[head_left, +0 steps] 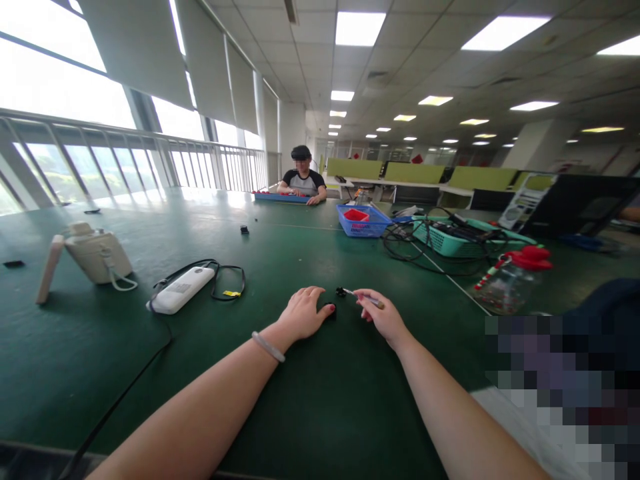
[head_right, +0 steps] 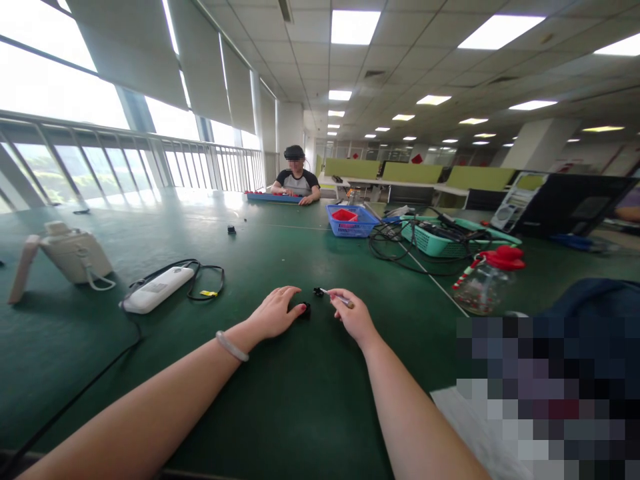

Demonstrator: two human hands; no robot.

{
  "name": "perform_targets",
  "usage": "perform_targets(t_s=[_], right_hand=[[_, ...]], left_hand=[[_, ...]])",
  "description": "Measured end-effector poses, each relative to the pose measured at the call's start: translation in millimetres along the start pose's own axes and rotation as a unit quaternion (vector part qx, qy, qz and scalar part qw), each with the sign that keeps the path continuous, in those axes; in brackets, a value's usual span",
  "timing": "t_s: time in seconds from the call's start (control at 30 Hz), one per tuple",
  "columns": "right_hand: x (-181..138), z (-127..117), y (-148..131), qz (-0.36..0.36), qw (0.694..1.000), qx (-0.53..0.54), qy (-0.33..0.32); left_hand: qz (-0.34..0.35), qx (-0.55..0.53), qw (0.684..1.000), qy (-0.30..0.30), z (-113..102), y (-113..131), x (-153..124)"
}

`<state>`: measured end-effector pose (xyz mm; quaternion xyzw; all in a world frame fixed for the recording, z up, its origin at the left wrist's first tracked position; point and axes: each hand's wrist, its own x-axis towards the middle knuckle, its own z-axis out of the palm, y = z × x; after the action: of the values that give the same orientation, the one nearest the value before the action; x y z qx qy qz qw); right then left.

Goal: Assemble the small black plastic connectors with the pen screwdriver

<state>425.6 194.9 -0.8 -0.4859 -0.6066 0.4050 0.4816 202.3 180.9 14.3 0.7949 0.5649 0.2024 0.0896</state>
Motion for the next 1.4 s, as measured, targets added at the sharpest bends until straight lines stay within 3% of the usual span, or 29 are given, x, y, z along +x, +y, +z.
perform_targets(t_s=[0.13,0.4,0.6,0.77,0.93,1.1,1.23,1.4], right_hand=[[-1.6,3.3,-3.7,-0.033,0.997,0.059,-0.03],[3.1,-11.9,1.0,-0.016,0.965,0.225,0.135],[-1.6,-12.7,-0.8,-0.014,0.972,0.204,0.118],[-9.0,-12.2,-8.8,-0.013,0.972,0.203,0.12],[-12.1,-12.8,-13.0,-0.012,0.976,0.188,0.109],[-14.3,-14.3,-14.5,-0.008,0.98,0.175,0.095],[-14.8,-14.2,-14.8,-0.01,0.983,0.165,0.084],[-13.3,-12.4,-14.1,-0.016,0.982,0.164,0.091]], left_hand=[[0.033,-0.001,0.999,-0.03,7.9,3.7,2.0],[0.086,-0.007,0.995,-0.052,10.1,14.8,-5.3],[0.106,-0.024,0.991,-0.085,-0.6,21.1,-23.1],[0.101,-0.058,0.989,-0.087,-17.2,16.6,-61.4],[0.058,-0.097,0.991,-0.077,-39.6,-7.1,-116.6],[-0.003,-0.07,0.995,-0.069,-72.3,-52.2,-161.4],[-0.023,-0.073,0.995,-0.065,-91.7,-85.5,-184.3],[-0.026,-0.09,0.996,-0.005,-92.3,-105.9,-198.1]])
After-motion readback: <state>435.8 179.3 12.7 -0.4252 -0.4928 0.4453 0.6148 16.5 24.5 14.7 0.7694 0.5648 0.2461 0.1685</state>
